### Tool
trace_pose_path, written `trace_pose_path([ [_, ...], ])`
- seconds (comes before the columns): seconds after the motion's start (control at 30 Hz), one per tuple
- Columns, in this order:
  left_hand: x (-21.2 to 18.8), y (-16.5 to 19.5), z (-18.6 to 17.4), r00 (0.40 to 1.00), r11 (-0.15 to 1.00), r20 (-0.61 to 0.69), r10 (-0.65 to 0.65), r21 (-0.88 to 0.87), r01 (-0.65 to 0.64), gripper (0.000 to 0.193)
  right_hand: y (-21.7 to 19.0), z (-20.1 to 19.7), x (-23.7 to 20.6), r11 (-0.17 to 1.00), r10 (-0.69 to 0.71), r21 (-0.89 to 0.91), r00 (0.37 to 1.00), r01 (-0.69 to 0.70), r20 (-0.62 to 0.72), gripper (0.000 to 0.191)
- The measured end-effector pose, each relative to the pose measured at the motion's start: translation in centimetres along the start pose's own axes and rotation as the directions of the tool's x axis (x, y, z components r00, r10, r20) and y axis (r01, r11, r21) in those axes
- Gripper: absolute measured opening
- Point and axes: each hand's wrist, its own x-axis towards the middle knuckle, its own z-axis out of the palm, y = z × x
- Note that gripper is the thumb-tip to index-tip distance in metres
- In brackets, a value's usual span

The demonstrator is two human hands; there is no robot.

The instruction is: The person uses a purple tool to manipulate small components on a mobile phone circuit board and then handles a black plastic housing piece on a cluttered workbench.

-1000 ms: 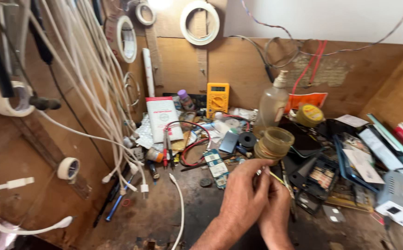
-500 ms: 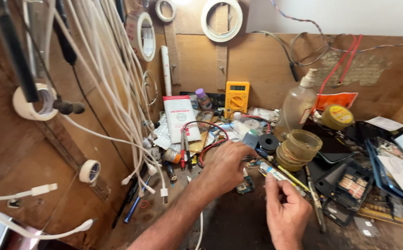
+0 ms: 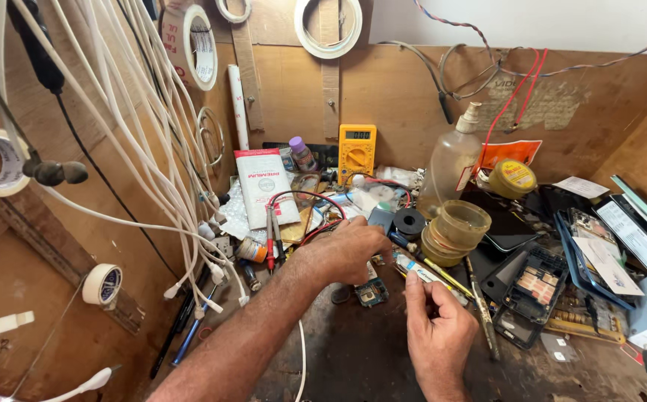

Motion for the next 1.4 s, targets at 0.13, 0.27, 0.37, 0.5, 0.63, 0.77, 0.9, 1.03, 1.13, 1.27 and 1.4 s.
trace_pose_path([
  [0.13,0.3,-0.3,-0.2,0.995,0.999,0.098,-0.033,0.020,0.031,0.045,-0.2,0.1,0.2,1.000,-0.011,-0.025,1.000,0.011,0.006,0.028],
  [0.27,1.0,-0.4,-0.2,0.990,0.997,0.144,-0.015,0.072,0.005,0.043,0.0,0.1,0.4,1.000,-0.017,-0.013,1.000,0.017,0.013,0.028],
  [0.37,1.6,-0.4,-0.5,0.983,0.996,0.184,-0.025,0.086,0.009,0.043,0.3,0.0,0.5,0.999,-0.031,-0.007,0.999,0.031,0.017,0.028],
  [0.5,2.0,-0.7,-1.1,0.976,0.995,0.214,-0.044,0.092,0.024,0.045,0.4,-0.1,0.8,1.000,-0.018,-0.004,1.000,0.018,0.013,0.029],
  [0.63,2.1,-0.9,-1.3,0.962,0.987,0.242,-0.125,0.133,0.094,0.042,0.3,-0.3,0.9,1.000,-0.021,0.004,1.000,0.021,0.004,0.028],
  [0.77,1.9,-1.5,-1.2,0.973,0.996,0.213,-0.088,0.050,0.079,0.040,0.3,-0.7,0.9,1.000,-0.004,-0.003,1.000,0.004,-0.015,0.029],
  [0.9,1.2,-2.1,-1.3,0.979,0.992,0.197,-0.056,-0.099,0.077,0.038,0.1,-1.0,0.8,1.000,0.010,-0.010,1.000,-0.010,-0.006,0.030],
  [1.03,0.1,-2.3,-1.5,0.987,0.972,0.142,-0.070,-0.211,0.100,0.032,-0.1,-1.2,0.5,0.999,0.036,0.013,0.999,-0.036,0.017,0.031],
  [1.13,-0.9,-2.2,-1.7,0.993,0.943,0.084,-0.085,-0.315,0.107,0.033,0.0,-1.2,0.3,0.999,0.021,0.031,1.000,-0.021,0.011,0.031],
  [1.27,-1.7,-2.2,-1.5,0.995,0.923,0.039,-0.094,-0.372,0.102,0.031,0.2,-1.3,0.0,0.999,0.025,0.044,0.999,-0.027,0.042,0.033],
  [1.4,-2.3,-2.4,-1.2,0.993,0.882,-0.003,-0.119,-0.460,0.104,0.030,0.2,-1.4,-0.2,0.998,0.046,0.040,0.997,-0.048,0.064,0.034],
])
